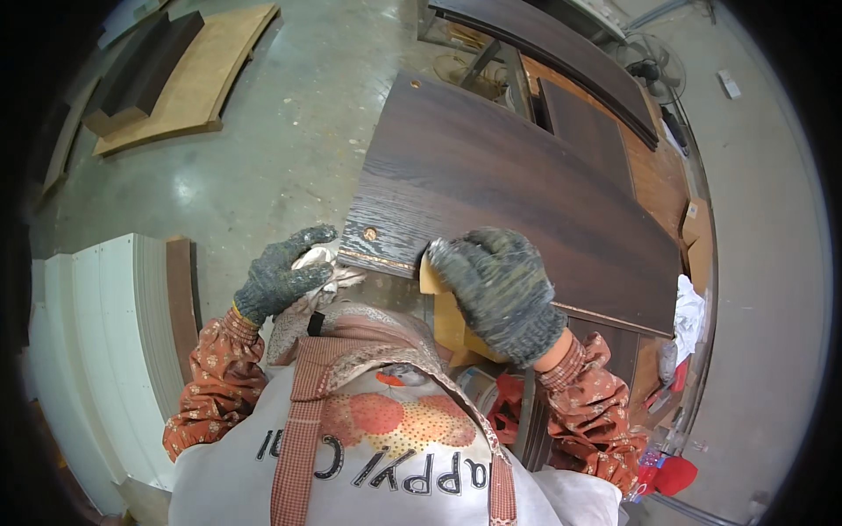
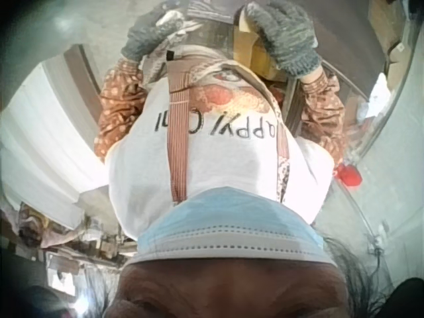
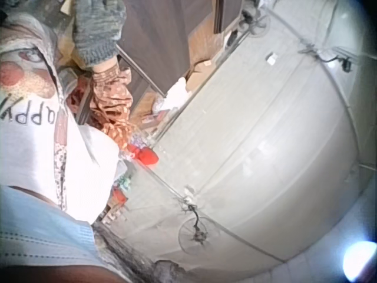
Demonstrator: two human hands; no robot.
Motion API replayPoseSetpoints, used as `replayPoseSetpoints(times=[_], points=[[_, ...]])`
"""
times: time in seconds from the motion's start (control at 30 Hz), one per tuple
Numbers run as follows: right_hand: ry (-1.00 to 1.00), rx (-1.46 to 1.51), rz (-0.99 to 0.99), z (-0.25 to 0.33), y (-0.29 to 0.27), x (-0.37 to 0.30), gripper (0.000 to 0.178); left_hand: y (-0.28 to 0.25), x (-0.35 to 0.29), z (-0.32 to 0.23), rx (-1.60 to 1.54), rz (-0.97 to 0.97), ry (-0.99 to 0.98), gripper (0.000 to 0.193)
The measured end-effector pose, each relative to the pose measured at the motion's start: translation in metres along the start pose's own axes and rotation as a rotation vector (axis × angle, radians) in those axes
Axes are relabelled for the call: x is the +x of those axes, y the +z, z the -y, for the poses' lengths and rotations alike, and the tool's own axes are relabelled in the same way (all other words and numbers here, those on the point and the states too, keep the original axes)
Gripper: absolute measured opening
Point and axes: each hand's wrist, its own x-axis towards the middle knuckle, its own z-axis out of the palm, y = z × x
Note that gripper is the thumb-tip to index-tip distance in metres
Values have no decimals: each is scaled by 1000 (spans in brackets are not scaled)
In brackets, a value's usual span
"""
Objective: The person cleans dark wood furniture panels by hand using a cloth and a sponge. The person wipes the surfaces with the cloth, applies liquid from a bottle, and uses a sponge to clean along the edges and grooves of the panels.
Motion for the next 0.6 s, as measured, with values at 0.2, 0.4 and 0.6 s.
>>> replayPoseSetpoints(times=[0.2, 0.4, 0.6], points=[[593, 1128, -188, 9, -20, 3, 65, 1, 5, -12, 48, 55, 126, 60], [930, 1817, -249, 1, -8, -11, 68, 1, 1, -29, 91, 69, 124, 60], [893, 1418, -146, -8, -3, -12, 43, 3, 2, -31, -91, 52, 193, 55]])
